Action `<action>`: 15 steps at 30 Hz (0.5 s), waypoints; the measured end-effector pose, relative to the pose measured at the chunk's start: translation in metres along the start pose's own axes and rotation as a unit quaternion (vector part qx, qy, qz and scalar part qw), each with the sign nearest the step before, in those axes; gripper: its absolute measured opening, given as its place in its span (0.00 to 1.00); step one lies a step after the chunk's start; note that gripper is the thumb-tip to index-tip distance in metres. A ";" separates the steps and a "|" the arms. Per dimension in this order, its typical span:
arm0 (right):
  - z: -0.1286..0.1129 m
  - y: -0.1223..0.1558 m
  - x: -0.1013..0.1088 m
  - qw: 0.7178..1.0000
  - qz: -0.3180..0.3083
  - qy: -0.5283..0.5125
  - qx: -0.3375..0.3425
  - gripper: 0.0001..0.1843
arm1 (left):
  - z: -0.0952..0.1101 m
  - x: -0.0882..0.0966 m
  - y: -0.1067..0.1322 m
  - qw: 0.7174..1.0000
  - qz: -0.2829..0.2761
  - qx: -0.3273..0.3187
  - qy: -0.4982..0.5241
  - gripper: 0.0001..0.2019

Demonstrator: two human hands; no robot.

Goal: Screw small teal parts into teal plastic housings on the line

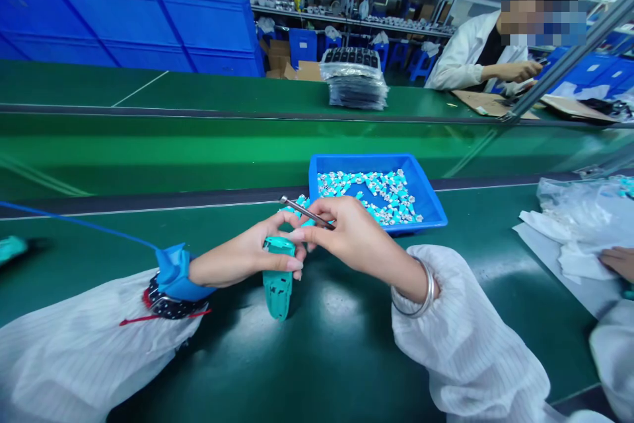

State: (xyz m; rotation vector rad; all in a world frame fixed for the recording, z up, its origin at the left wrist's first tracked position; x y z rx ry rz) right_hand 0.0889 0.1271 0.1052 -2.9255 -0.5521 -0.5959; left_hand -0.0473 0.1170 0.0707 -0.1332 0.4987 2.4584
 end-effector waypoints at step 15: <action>0.001 0.005 -0.022 0.971 -0.159 -0.153 -0.087 0.12 | -0.004 -0.019 0.011 0.994 -0.061 -0.014 -0.093 0.17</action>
Point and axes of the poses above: each hand's wrist, its own y-axis away from the middle knuckle, its own x-axis out of the back of the hand, z = x × y, the point moved 4 cm from there along -y, towards the middle knuckle, and after that the axes turned 5 degrees about z, right-handed, at the moved point
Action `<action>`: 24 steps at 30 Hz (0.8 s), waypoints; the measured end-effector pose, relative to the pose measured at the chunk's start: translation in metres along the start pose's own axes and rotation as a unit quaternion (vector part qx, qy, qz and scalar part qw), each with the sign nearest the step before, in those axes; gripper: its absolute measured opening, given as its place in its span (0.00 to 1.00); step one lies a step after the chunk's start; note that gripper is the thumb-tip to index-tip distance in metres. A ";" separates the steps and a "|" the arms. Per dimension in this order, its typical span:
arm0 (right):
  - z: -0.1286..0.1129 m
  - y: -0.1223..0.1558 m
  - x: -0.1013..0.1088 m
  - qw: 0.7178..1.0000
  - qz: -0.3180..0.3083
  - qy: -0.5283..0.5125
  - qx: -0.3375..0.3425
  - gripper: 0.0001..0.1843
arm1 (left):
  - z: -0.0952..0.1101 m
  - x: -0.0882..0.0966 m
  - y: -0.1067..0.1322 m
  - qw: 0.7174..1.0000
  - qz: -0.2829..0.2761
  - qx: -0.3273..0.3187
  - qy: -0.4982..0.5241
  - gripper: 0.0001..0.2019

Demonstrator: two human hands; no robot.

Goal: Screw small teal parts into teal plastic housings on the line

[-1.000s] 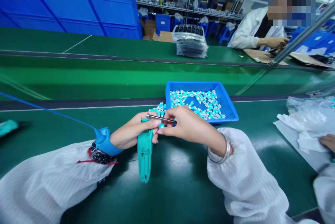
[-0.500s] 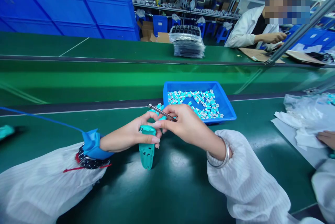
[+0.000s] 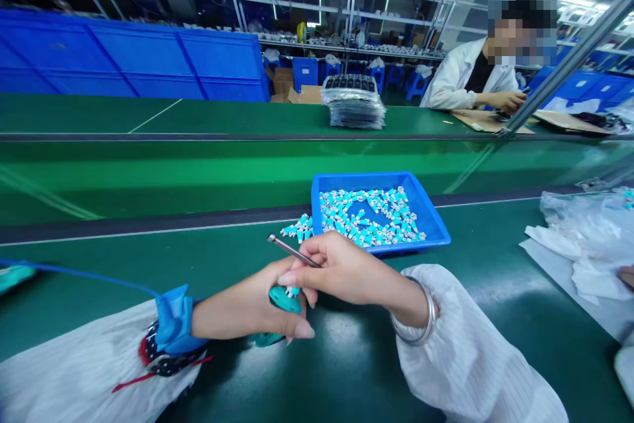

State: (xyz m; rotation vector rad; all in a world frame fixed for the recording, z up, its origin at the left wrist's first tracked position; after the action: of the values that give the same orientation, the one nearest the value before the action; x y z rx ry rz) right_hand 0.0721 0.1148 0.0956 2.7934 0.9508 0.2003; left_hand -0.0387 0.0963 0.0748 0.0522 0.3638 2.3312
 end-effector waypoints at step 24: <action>0.031 0.013 -0.031 0.997 0.065 -0.038 -0.003 0.13 | -0.017 -0.009 0.011 0.985 0.109 -0.014 -0.130 0.32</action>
State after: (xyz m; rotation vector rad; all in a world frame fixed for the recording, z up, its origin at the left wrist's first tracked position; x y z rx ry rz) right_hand 0.0610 0.0819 0.0661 2.8364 0.7502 0.1154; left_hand -0.0419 0.0783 0.0623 0.3977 0.2026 2.5034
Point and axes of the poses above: each hand's wrist, its own y-axis away from the middle knuckle, its own x-axis out of the back of the hand, z = x × y, the point moved 4 cm from there along -y, towards the middle knuckle, and after that the axes turned 5 degrees about z, right-handed, at the moved point
